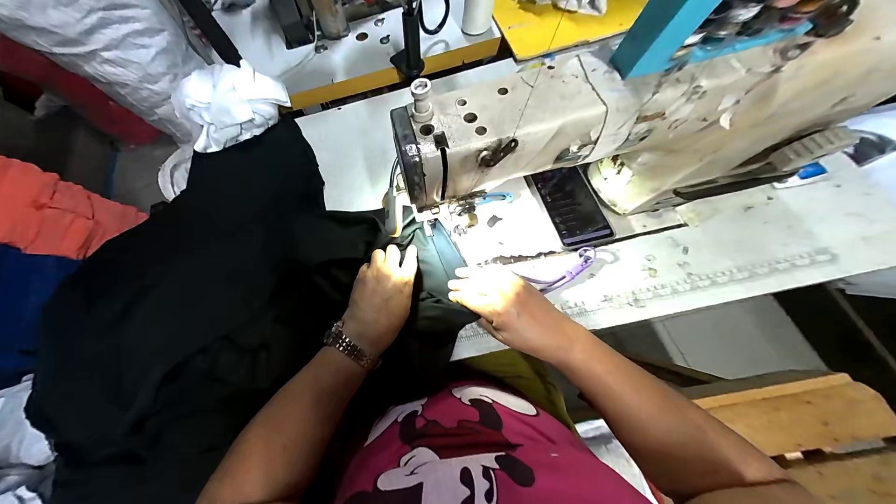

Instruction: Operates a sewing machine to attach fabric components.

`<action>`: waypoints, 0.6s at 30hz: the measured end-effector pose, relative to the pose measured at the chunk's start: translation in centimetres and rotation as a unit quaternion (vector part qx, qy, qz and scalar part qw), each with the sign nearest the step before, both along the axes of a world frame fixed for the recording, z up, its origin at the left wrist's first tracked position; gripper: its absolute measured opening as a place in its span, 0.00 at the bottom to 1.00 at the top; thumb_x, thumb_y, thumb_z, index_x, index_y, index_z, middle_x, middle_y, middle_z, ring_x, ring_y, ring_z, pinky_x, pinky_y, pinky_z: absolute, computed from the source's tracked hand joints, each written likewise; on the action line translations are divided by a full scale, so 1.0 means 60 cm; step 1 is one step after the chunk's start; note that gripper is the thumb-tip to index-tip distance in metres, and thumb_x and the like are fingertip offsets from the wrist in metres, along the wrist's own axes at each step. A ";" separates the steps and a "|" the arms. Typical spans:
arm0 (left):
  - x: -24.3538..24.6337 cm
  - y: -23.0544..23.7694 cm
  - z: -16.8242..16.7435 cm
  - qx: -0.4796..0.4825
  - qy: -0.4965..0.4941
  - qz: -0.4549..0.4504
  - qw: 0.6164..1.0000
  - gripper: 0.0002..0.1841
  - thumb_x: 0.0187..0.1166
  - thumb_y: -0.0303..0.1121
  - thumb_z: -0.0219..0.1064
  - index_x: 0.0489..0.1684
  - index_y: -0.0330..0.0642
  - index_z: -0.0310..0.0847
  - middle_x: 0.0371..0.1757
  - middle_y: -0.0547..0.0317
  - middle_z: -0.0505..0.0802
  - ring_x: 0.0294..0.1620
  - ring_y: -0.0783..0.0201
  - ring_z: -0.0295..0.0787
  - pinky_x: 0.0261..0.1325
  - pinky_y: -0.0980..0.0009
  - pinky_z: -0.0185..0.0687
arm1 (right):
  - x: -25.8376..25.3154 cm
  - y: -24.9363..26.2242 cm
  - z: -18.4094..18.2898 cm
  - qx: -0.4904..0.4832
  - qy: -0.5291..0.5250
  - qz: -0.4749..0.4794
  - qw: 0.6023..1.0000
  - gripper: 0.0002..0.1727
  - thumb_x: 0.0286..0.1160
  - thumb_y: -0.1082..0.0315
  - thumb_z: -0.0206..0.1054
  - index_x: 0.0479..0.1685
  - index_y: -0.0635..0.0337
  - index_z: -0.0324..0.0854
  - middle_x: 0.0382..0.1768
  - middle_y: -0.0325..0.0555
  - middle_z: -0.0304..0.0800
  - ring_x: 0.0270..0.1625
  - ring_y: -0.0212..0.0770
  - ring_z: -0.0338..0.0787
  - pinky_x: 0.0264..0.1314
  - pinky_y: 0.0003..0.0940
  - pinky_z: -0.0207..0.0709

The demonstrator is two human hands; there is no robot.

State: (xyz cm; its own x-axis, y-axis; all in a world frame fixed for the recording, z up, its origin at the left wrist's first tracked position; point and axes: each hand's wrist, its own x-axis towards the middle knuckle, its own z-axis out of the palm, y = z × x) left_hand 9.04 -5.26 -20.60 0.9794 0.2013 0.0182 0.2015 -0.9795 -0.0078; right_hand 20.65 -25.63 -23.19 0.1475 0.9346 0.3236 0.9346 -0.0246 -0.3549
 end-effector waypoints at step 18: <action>0.084 0.101 0.008 -0.084 -0.001 0.030 0.996 0.21 0.83 0.28 0.61 0.75 0.48 0.82 0.73 0.44 0.85 0.77 0.41 0.78 0.79 0.42 0.70 | 0.047 0.076 -0.015 0.052 0.026 -0.057 0.997 0.17 0.64 0.76 0.65 0.50 0.57 0.94 0.59 0.47 0.95 0.69 0.50 0.89 0.75 0.50 0.79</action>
